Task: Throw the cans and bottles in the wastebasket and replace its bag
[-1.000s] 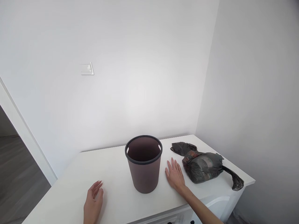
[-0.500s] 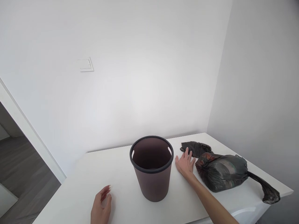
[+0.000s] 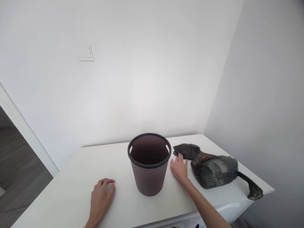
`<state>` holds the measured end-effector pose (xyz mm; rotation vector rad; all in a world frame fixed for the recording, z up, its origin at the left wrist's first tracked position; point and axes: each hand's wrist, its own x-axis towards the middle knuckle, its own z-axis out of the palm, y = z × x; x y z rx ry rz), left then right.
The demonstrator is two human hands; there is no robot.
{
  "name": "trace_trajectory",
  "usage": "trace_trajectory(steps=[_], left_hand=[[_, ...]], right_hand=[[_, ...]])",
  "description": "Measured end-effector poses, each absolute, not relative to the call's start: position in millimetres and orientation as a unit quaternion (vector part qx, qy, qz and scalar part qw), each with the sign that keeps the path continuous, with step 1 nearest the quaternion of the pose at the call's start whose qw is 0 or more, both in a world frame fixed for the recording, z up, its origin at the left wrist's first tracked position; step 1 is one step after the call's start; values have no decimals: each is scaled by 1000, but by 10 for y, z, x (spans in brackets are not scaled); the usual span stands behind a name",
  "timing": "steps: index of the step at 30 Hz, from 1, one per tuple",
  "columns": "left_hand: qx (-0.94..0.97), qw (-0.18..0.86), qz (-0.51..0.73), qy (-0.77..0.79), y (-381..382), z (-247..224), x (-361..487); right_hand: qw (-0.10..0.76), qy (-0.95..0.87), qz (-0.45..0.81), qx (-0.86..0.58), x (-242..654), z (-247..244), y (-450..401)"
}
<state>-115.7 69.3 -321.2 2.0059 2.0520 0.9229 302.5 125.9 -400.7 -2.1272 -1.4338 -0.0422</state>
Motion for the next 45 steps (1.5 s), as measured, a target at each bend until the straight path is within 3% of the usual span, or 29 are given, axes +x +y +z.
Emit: trace_trajectory(steps=[9,14,17,21,26,33,38,42,45], left_hand=[[664,103,325,665,376,-3154,-1116],[735,160,318,577,-125,-3096,-831],[766,251,319,498,-489,-2850,-440],[741,356,344,453,-845,-2381,114],[735,461,306,392,-1060,-1929,458],[793,251,343,437,-1080,-1714,496],[844,22,380,377,-952,-1650,418],[848,-129,414,307,-928,-1428,377],[828,-185,446,285,-988,-1173,372]], right_hand=[[325,-640,61,-693,2703,-3773,-60],[418,-589,338,-604,2801,-3219,-838],[478,-520,486,-515,2890,-2627,-1218],[578,-430,521,-458,2893,-1976,-1586],[642,-346,571,-377,2791,-1760,-1706],[672,-373,458,-447,2761,-1925,-1697],[615,-423,251,-617,2692,-2140,-1767],[592,-457,181,-638,2631,-2232,-1819],[583,-472,131,-648,2638,-2332,-1855]])
